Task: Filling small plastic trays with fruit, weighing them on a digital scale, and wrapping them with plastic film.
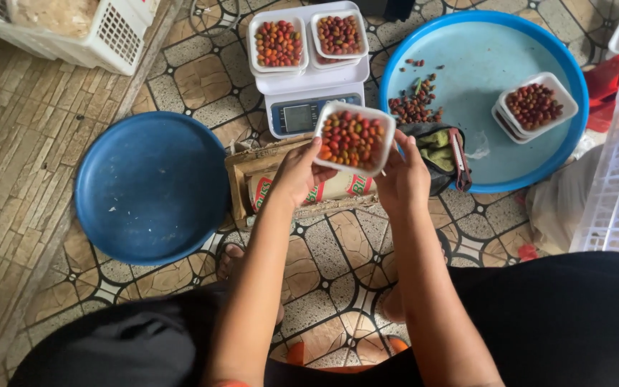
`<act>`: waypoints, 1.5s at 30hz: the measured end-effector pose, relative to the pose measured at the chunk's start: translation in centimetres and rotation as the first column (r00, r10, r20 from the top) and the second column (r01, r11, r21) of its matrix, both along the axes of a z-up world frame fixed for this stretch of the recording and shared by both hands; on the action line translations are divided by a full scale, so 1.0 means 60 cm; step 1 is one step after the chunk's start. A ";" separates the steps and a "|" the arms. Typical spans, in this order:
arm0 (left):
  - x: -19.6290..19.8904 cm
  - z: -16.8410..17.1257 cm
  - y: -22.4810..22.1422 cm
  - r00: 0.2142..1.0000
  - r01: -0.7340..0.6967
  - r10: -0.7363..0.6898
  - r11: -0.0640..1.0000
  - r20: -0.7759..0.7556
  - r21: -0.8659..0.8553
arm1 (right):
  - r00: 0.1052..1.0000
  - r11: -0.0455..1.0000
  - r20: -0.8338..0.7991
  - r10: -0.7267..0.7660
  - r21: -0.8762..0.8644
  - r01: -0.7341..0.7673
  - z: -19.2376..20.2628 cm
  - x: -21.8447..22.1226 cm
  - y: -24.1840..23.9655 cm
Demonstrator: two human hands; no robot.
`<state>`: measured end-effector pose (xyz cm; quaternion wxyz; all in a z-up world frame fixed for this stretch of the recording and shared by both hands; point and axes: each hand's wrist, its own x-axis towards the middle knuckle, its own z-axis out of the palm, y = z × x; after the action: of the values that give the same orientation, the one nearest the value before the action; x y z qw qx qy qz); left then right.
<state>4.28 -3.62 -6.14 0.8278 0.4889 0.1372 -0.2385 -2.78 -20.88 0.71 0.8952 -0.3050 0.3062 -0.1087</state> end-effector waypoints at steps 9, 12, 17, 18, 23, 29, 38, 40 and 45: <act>0.152 -0.099 -0.091 0.967 -0.227 0.220 0.973 0.128 0.047 | 0.993 0.993 -0.058 -0.107 -0.060 0.104 -0.090 0.014 -0.078; 0.245 -0.158 -0.154 0.929 -0.335 0.287 0.920 0.233 0.203 | 0.992 0.993 -0.071 -0.103 -0.072 0.098 -0.096 0.016 -0.077; 0.344 -0.153 -0.197 0.878 -0.461 0.391 0.845 0.277 0.270 | 0.987 0.991 -0.104 -0.123 -0.063 0.117 -0.106 0.026 -0.075; 0.357 -0.150 -0.203 0.850 -0.514 0.442 0.814 0.287 0.269 | 0.986 0.991 -0.109 -0.124 -0.073 0.117 -0.105 0.029 -0.074; 0.428 -0.202 -0.232 0.813 -0.581 0.525 0.766 0.252 0.275 | 0.982 0.993 -0.148 -0.113 -0.056 0.106 -0.139 0.055 -0.081; 0.449 -0.195 -0.228 0.771 -0.637 0.580 0.701 0.265 0.321 | 0.981 0.996 -0.175 -0.081 -0.036 0.076 -0.140 0.070 -0.072; 0.442 -0.195 -0.225 0.672 -0.740 0.698 0.629 0.247 0.239 | 0.984 0.997 -0.161 -0.076 -0.039 0.071 -0.150 0.073 -0.088; 0.437 -0.197 -0.219 0.662 -0.750 0.706 0.621 0.252 0.230 | 0.985 0.997 -0.156 -0.075 -0.038 0.070 -0.148 0.070 -0.083; 0.401 -0.188 -0.207 0.742 -0.663 0.657 0.688 0.134 0.295 | 0.987 0.997 -0.143 -0.068 -0.053 0.061 -0.135 0.063 -0.075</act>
<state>28.31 -16.01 -17.40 0.7673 0.5377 0.3332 0.1049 1.00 -25.39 -7.37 0.8591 -0.3236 0.3772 -0.1226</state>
